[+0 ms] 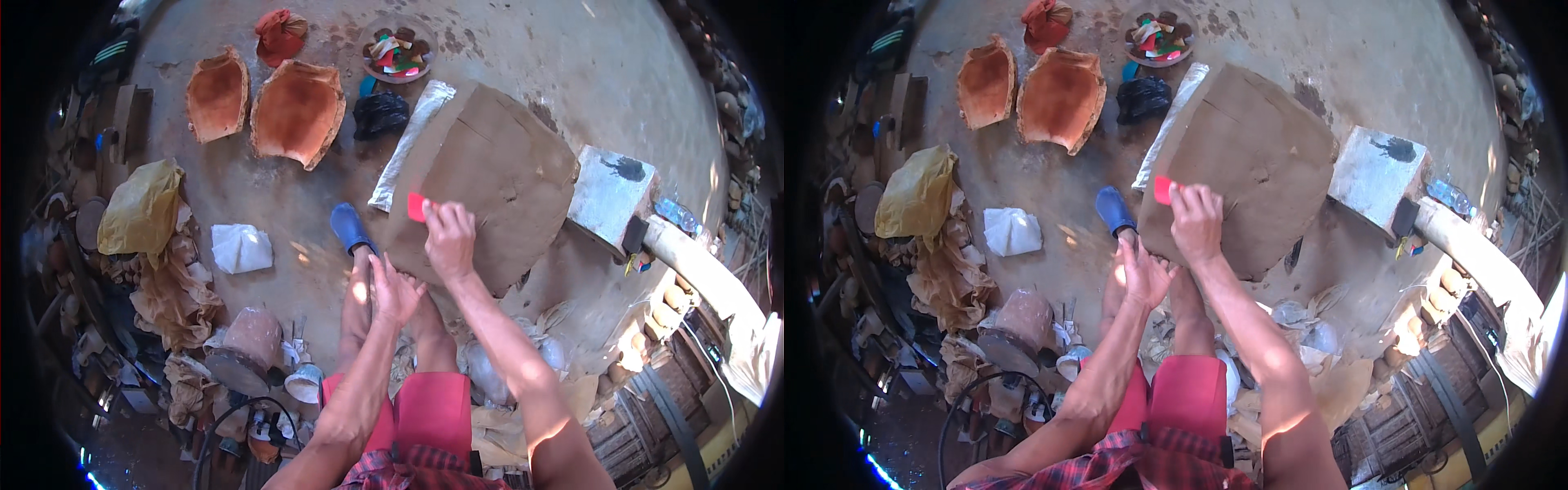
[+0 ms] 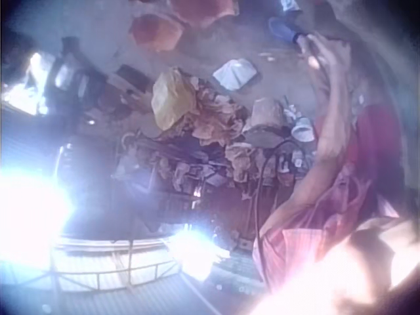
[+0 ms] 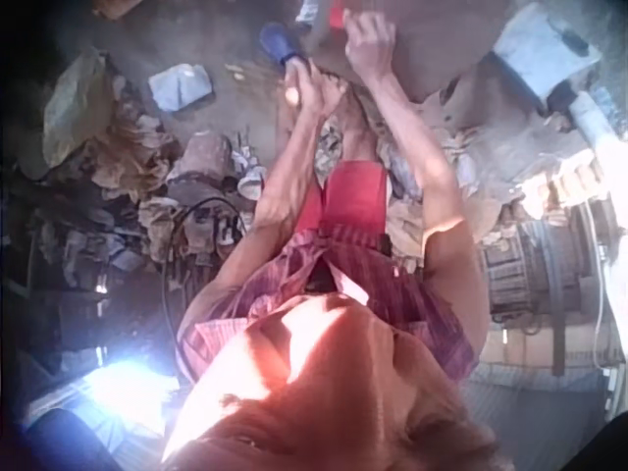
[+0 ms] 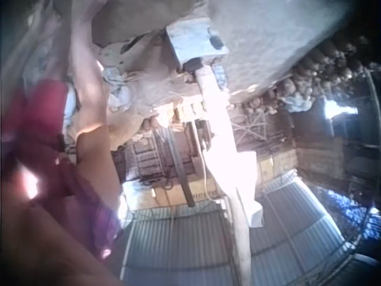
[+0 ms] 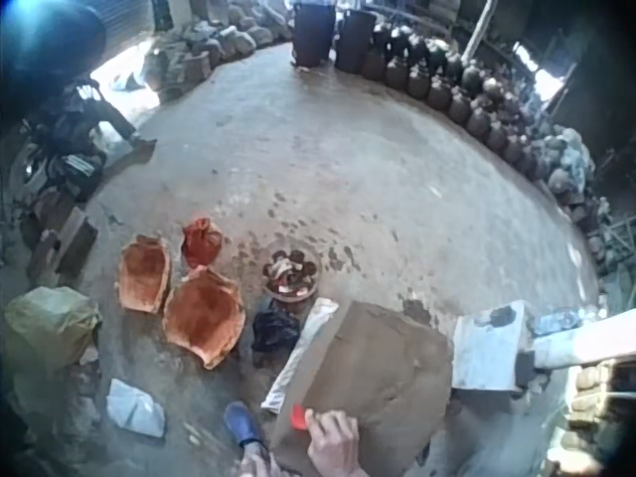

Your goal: The person removes a finished clay pot from a mold, places it among other finished pots, then returns to the workstation to clean the mold halves with a cloth and prepare a new slab of clay by scraping it with a small tool and flattening it with a wooden bar.

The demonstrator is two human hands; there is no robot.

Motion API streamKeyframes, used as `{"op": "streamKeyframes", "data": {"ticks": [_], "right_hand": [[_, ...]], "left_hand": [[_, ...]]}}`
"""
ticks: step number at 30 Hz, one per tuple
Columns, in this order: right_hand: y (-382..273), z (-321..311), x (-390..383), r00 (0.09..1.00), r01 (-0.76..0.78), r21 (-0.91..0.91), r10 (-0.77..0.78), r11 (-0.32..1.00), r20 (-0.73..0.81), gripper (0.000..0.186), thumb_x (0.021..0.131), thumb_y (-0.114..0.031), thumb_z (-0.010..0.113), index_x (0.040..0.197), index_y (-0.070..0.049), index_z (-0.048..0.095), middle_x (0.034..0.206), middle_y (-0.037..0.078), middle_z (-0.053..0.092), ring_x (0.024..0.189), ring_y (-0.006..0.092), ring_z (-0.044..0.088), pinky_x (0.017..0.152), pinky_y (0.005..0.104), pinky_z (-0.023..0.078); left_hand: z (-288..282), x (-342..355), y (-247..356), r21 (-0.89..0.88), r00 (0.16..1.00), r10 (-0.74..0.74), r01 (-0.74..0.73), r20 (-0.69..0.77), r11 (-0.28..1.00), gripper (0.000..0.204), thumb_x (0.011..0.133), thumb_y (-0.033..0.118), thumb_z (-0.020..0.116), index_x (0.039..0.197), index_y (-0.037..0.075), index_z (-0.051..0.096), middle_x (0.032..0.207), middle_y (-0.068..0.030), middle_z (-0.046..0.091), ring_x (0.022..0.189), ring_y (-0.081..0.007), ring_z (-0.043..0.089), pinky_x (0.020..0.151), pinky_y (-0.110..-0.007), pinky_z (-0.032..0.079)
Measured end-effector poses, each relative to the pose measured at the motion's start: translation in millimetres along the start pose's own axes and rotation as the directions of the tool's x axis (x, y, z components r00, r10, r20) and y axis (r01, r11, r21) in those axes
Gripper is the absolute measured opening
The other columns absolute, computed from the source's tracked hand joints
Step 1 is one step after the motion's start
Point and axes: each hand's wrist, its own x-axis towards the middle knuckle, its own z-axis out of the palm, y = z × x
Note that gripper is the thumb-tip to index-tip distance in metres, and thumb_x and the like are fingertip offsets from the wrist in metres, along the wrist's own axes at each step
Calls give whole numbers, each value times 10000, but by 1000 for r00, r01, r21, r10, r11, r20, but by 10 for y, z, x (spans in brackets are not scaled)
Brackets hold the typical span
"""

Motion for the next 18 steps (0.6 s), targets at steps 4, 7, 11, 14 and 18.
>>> {"op": "streamKeyframes", "data": {"ticks": [4, 7, 11, 14, 18], "right_hand": [[-190, 99, -365, 999, 14, -2, -14, 1000, 40, 424, 862, -105, 725, 1275, -20, 764, 1092, 65, 701, 1132, 276, 656, 914, 479, 495], [-379, 97, -532, 997, 12, -7, -12, 1000, 79, 446, 859, -177, 732, 1276, -20, 766, 1107, 69, 705, 1150, 286, 655, 924, 499, 490], [-732, 64, -714, 981, 0, 14, -3, 1000, 195, 394, 878, -149, 730, 1259, -64, 778, 1048, 75, 676, 1089, 291, 661, 909, 478, 509], [-368, -97, -632, 984, -32, 83, 17, 996, 176, 255, 966, -137, 702, 1195, -44, 764, 988, 101, 678, 1007, 308, 676, 850, 484, 528], [913, -564, 701, 978, -121, -175, 88, 977, -187, 202, 1022, -51, 648, 1192, -58, 758, 973, 153, 686, 924, 354, 673, 817, 482, 550]], "left_hand": [[45, -22, 8, -44, 1000, -24, 24, 0, 999, 1102, 975, 947, 374, 1788, 258, 89, 1827, -107, 168, 1674, -326, 201, 1319, -613, 217], [-118, 57, -11, -71, 998, 23, -19, 53, 997, 1110, 983, 934, 389, 1778, 199, 144, 1788, -105, 247, 1636, -293, 287, 1318, -555, 271], [-570, 89, 99, -139, 989, -67, 86, 131, 987, 1156, 977, 938, 381, 1778, 135, 159, 1776, -106, 322, 1628, -273, 341, 1304, -448, 351], [-222, -10, 16, -62, 993, -12, 4, -118, 998, 1180, 928, 967, 453, 1777, 209, 142, 1789, -95, 265, 1612, -322, 348, 1223, -501, 405], [-265, -88, -116, -8, 994, -15, 14, -113, 1000, 1272, 900, 968, 509, 1767, 260, -96, 1834, -97, 72, 1612, -404, 297, 1210, -594, 347]]}}
